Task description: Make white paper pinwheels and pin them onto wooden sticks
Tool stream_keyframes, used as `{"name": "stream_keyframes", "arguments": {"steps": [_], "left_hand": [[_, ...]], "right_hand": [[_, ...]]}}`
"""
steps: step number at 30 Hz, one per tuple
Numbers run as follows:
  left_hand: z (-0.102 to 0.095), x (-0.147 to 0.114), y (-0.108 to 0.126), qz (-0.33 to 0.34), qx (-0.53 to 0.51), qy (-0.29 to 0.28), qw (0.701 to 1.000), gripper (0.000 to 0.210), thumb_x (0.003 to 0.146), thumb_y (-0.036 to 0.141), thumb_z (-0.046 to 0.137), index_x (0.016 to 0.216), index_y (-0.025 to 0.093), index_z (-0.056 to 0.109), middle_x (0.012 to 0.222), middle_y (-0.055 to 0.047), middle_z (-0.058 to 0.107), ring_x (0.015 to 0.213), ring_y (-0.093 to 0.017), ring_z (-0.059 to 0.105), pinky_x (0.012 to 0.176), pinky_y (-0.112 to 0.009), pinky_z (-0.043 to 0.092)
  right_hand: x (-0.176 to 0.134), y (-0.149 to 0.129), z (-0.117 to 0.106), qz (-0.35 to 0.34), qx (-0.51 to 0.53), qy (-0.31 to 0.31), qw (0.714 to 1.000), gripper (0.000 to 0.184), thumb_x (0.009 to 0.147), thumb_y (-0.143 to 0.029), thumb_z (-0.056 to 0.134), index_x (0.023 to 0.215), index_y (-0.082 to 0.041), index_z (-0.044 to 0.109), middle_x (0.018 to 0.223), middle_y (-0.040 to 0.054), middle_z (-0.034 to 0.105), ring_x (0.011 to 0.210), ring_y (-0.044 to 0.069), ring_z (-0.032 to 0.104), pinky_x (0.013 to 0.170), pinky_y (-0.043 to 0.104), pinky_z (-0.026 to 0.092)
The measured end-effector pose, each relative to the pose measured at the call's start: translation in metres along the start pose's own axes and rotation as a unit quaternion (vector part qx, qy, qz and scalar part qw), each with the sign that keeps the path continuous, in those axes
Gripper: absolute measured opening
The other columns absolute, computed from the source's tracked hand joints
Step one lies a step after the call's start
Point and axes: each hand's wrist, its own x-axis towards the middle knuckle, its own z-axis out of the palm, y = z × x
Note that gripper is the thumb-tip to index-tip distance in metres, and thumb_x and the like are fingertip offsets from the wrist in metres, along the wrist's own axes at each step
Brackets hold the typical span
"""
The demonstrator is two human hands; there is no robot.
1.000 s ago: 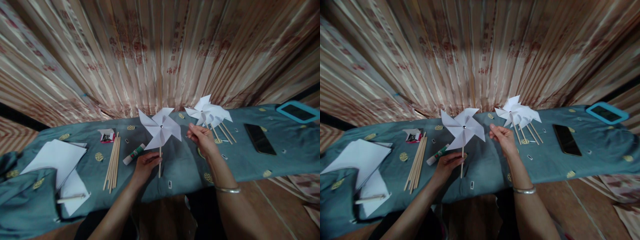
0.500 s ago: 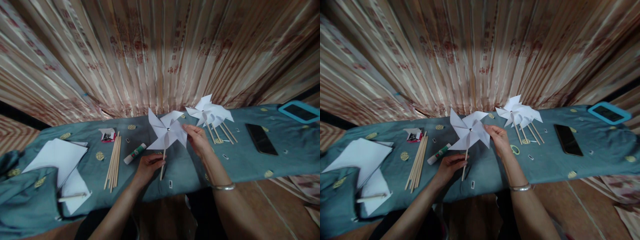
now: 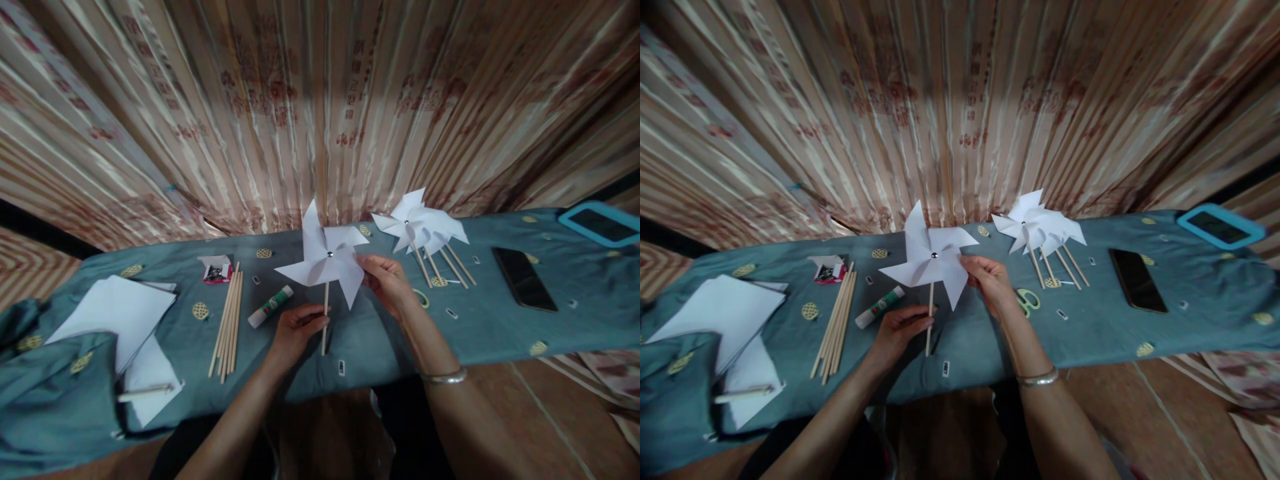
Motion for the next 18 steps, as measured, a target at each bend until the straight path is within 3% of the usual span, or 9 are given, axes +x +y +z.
{"name": "stream_keyframes", "arguments": {"steps": [18], "left_hand": [[-0.0014,0.0019,-0.0041,0.011,0.000,0.001,1.000,0.028,0.060,0.032,0.083,0.083,0.017,0.079,0.080,-0.005,0.076,0.075,-0.020,0.069,0.077,-0.031,0.054]], "right_hand": [[-0.0030,0.0050,0.0077,0.052,0.007,-0.007,0.999,0.037,0.044,-0.046,0.091,0.059,-0.020,0.071,0.058,-0.0031,0.066,0.052,0.008,0.056,0.053,0.022,0.043]]}}
